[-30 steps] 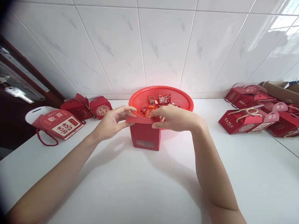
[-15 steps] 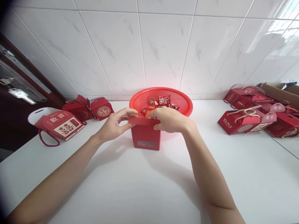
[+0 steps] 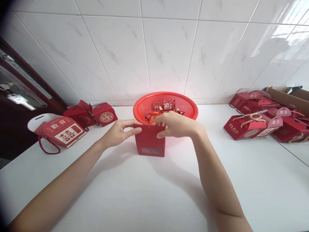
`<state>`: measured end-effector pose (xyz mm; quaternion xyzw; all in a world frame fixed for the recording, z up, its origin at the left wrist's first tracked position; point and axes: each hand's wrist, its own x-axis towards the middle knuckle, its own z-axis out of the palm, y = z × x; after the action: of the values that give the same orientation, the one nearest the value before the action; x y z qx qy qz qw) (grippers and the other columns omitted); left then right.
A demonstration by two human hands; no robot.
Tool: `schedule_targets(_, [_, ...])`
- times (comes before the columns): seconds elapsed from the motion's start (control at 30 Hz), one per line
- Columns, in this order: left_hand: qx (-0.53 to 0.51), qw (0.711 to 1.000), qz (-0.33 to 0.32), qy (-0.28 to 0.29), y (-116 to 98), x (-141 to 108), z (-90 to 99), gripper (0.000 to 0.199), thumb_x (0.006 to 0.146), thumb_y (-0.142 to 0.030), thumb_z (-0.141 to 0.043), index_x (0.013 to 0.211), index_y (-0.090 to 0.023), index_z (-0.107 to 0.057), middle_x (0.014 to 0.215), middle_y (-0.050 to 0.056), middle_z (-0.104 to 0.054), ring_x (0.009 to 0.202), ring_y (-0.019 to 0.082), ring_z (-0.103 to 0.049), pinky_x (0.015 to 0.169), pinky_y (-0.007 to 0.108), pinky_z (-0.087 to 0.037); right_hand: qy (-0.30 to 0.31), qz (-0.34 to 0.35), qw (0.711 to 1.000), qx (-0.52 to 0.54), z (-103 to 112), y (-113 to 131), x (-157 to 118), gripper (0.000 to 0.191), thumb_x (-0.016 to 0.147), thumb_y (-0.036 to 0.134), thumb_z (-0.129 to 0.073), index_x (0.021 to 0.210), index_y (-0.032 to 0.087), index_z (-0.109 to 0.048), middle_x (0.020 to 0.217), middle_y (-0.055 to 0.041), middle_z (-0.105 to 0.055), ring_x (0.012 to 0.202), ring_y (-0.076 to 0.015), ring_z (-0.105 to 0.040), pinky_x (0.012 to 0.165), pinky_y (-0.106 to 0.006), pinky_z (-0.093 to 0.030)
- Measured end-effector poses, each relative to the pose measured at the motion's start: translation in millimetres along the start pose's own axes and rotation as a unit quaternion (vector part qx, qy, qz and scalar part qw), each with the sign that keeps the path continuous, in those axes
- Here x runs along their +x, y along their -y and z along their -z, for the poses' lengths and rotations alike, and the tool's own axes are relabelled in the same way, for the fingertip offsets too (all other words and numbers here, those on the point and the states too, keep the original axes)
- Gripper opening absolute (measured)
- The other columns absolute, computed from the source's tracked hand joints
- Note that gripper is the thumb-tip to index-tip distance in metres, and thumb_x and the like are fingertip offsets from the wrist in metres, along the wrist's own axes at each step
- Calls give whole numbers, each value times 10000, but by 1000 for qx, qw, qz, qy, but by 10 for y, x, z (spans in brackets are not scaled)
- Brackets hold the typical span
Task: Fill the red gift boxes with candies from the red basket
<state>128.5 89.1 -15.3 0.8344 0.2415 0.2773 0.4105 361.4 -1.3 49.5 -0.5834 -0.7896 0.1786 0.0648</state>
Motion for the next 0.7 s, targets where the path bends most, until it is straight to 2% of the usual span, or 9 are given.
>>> schedule_targets(0.13, [-31, 999, 10, -13, -3, -1, -20, 368, 883, -505, -704, 1069, -201, -795, 1131, 79, -788, 1044, 277, -712, 943, 381, -554, -12, 1, 1000, -4, 8, -24, 2, 146, 933, 275, -552, 807, 213, -591, 763, -10, -611, 657, -161, -521, 567, -296, -332])
schedule_targets(0.37, [-158, 986, 47, -32, -56, -16, -48, 371, 805, -521, -777, 935, -174, -786, 972, 84, -799, 903, 279, -744, 782, 381, -598, -33, 34, 999, 24, 39, -48, 9, 161, 933, 260, -538, 802, 198, -611, 770, -12, -627, 674, -162, -529, 629, -305, -355])
schedule_targets(0.7, [-182, 980, 62, -52, -87, -6, -80, 361, 775, -512, -801, 890, -171, -774, 939, 76, -798, 850, 254, -737, 753, 361, -596, -35, 60, 995, 66, 52, -75, 27, 131, 914, 205, -561, 850, 175, -671, 796, -30, -681, 705, -175, -585, 609, -307, -360])
